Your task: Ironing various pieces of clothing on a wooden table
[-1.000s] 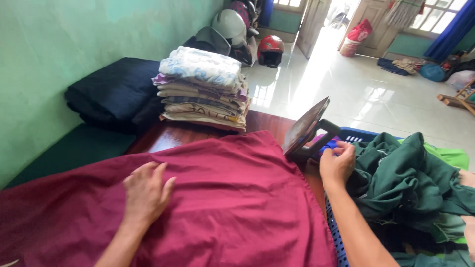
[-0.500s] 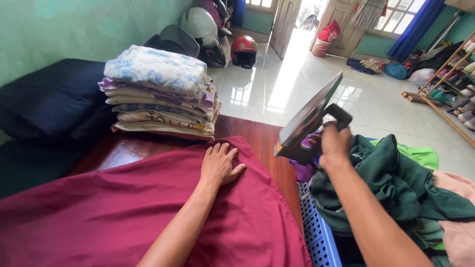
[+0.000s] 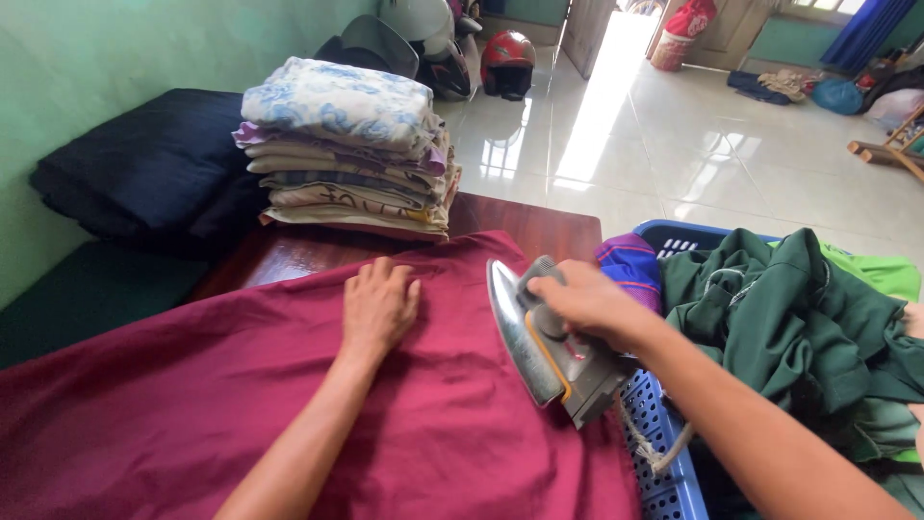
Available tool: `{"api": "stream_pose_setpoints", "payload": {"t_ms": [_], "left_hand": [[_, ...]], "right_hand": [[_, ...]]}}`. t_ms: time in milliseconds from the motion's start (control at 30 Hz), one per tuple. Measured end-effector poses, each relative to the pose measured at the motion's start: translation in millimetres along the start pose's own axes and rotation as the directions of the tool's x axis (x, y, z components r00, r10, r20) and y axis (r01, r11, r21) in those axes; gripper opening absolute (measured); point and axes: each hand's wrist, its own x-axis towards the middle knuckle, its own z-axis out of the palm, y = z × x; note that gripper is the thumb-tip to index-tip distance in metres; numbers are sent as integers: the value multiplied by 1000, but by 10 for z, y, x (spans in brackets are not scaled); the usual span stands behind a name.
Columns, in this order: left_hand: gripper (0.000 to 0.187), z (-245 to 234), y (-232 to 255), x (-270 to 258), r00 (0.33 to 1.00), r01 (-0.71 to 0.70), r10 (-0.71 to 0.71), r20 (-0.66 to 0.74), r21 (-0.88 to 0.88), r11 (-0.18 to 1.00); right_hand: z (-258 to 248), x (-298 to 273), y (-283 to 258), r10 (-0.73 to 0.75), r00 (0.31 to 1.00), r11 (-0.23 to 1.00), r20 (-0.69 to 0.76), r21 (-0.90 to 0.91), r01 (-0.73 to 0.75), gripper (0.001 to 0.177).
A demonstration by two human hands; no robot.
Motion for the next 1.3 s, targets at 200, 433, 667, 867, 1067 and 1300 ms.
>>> {"api": "stream_pose_setpoints", "payload": {"t_ms": [200,433,667,867,1067,1300], "left_hand": [[84,99,-391,-51,978,74,-100,184,140,987],[90,62,-361,-31,929,148,-184,322,132,980],[91,40,-514,-42,919,179,-218,328,146,973],[88,73,-662,63,944,109,-141,298,120,987],[89,288,-547,185,924,192,-232,305,156,969],[87,347,-674,155,974,122,-143,178,124,985]], "right_hand": [[410,132,-332,87,995,892,-53,-440,-102,58],[514,726,-1,38,997,829,-74,-554,-73,65],[676,1025,-274,-13,948,803,-317,-568,-179,59],[658,730,-251,-30,943,780,-332,-598,-186,58],[675,917,-253,-44,937,784,-347,-594,-183,58],[645,906,-214,-77,931,794,-358,-586,-160,55]]}}
